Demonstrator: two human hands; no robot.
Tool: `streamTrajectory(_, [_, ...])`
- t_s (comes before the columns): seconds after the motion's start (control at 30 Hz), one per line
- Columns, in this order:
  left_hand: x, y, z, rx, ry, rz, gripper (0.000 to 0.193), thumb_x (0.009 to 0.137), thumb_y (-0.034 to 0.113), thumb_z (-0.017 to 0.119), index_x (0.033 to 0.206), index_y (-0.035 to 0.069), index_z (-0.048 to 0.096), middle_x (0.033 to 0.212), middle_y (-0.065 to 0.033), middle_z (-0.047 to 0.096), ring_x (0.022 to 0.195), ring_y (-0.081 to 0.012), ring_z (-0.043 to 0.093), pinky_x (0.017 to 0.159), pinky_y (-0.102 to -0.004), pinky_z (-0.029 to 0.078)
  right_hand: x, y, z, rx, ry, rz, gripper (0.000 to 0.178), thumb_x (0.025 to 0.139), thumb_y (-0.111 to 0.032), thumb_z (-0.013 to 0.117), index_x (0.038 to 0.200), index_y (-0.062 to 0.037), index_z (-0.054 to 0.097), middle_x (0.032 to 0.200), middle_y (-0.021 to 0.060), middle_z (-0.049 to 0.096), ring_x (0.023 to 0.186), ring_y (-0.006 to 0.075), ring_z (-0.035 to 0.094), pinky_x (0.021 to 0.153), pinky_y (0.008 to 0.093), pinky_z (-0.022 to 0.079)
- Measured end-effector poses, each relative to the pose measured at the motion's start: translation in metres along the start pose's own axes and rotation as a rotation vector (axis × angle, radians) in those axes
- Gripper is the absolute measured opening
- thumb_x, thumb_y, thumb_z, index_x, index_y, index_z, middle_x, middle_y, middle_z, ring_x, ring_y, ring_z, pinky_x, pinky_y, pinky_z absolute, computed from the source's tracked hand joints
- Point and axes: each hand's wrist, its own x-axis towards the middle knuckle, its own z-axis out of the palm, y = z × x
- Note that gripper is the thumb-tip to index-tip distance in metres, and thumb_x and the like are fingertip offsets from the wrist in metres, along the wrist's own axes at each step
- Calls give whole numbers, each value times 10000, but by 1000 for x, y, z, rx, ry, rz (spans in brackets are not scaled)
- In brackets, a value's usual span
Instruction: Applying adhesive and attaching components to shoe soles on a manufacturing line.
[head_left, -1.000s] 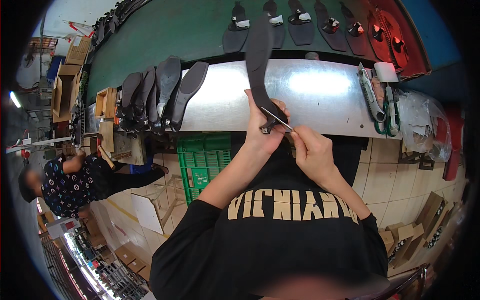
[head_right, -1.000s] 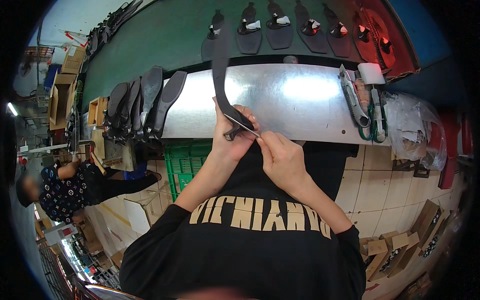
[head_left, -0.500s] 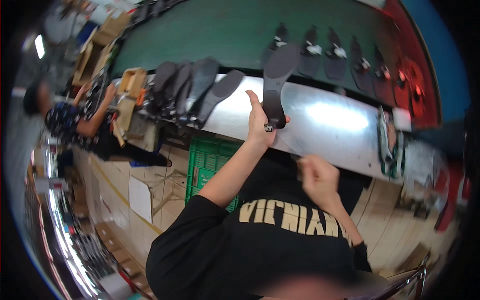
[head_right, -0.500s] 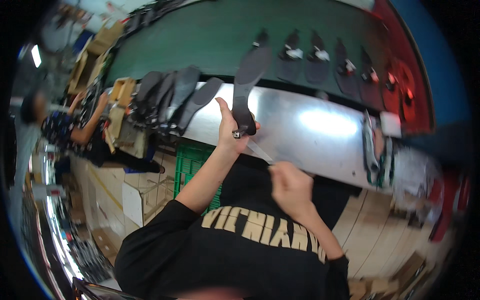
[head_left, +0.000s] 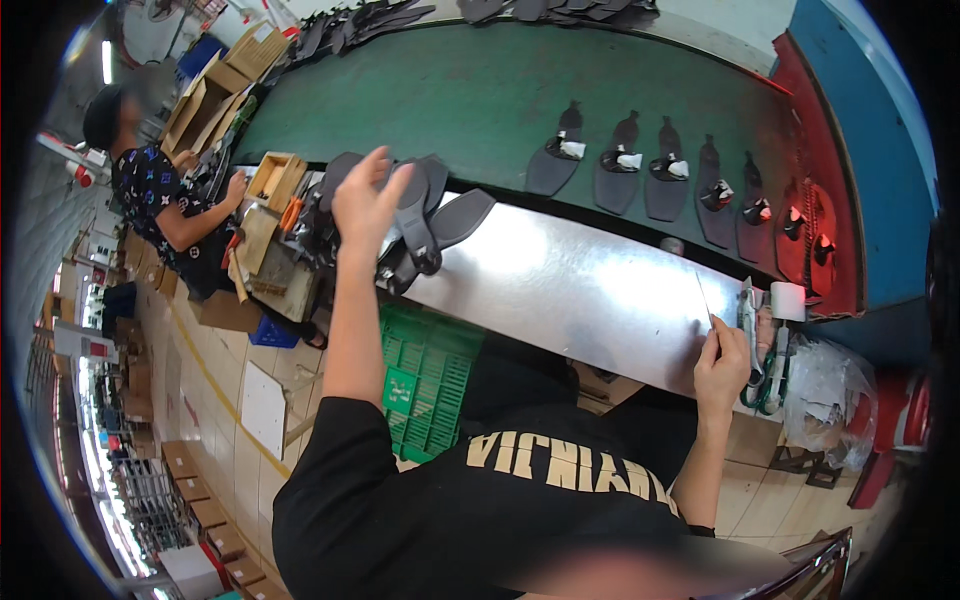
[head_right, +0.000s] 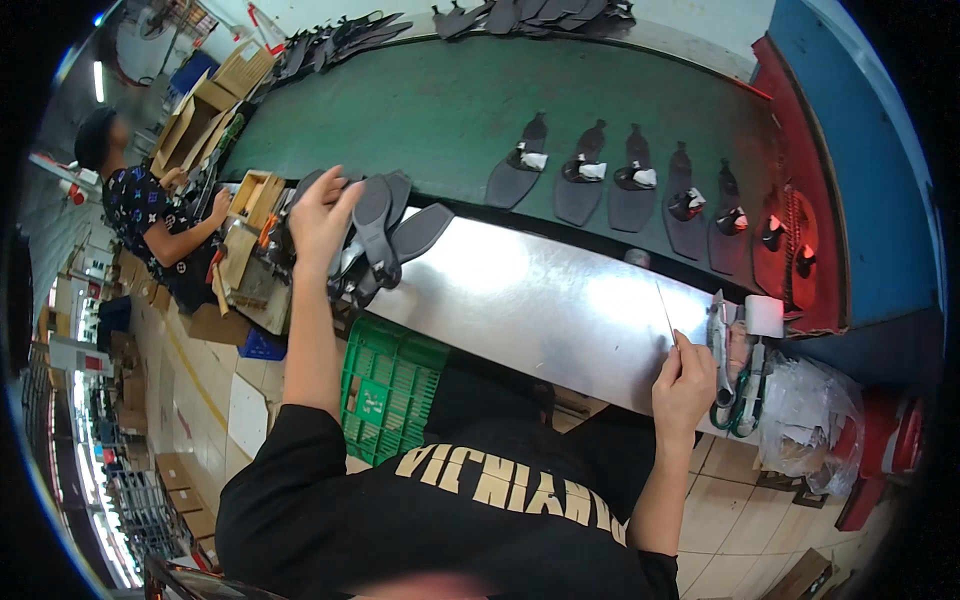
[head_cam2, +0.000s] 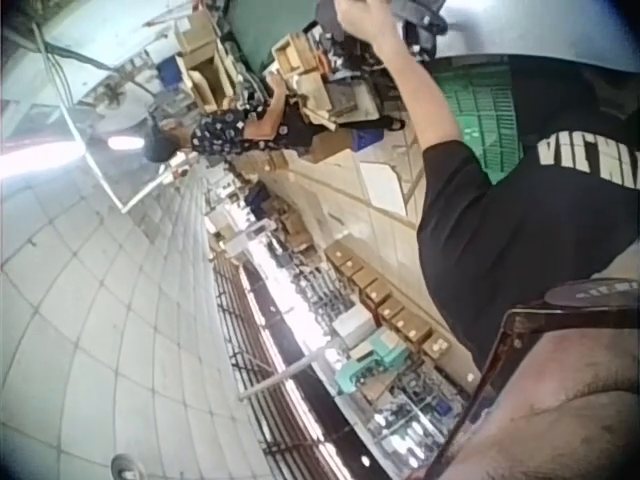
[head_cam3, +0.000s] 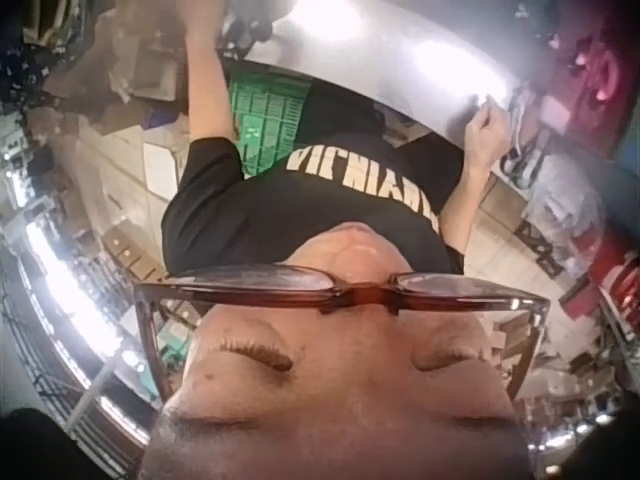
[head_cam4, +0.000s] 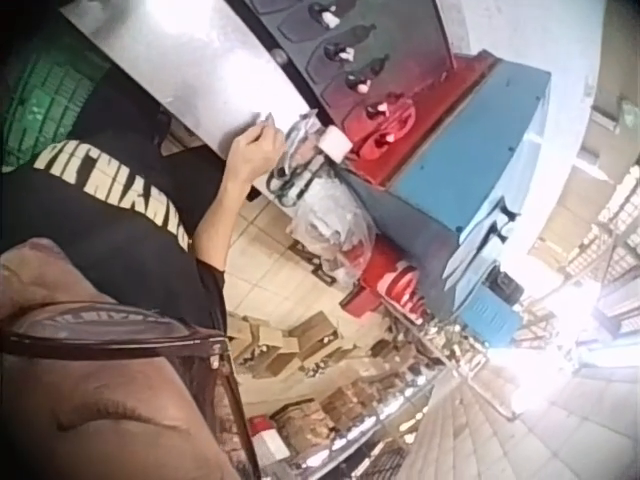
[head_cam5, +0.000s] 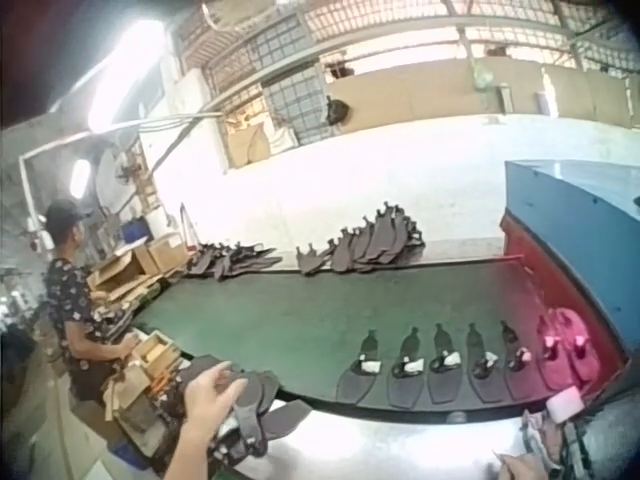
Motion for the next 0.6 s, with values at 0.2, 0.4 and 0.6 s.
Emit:
streamTrajectory(0.2, [14,49,165,-38,-361,107,701,830,481,701,1346,30,553,1304,-222,596,1231,-352,561,1013,-378,440,4,32,10,-160,43,-11,261,847,-40,621,1100,-68,679,925,122,619,883,323,575,798,421,465])
streamTrajectory(0.4, [22,27,264,89,-198,224,463,890,414,655,1277,167,598,1367,-187,551,1298,-417,477,1025,-589,371,7,20,6,-165,35,-50,404,825,-55,650,1228,-85,630,1067,145,586,993,341,540,888,426,441])
streamTrajectory(0.6, [-2,48,239,-212,-136,249,279,765,176,760,997,69,648,1105,-136,595,1002,-338,601,862,-409,488,5,-12,-9,-55,224,-99,359,789,28,646,1142,-32,669,1147,176,572,1024,345,531,887,417,436])
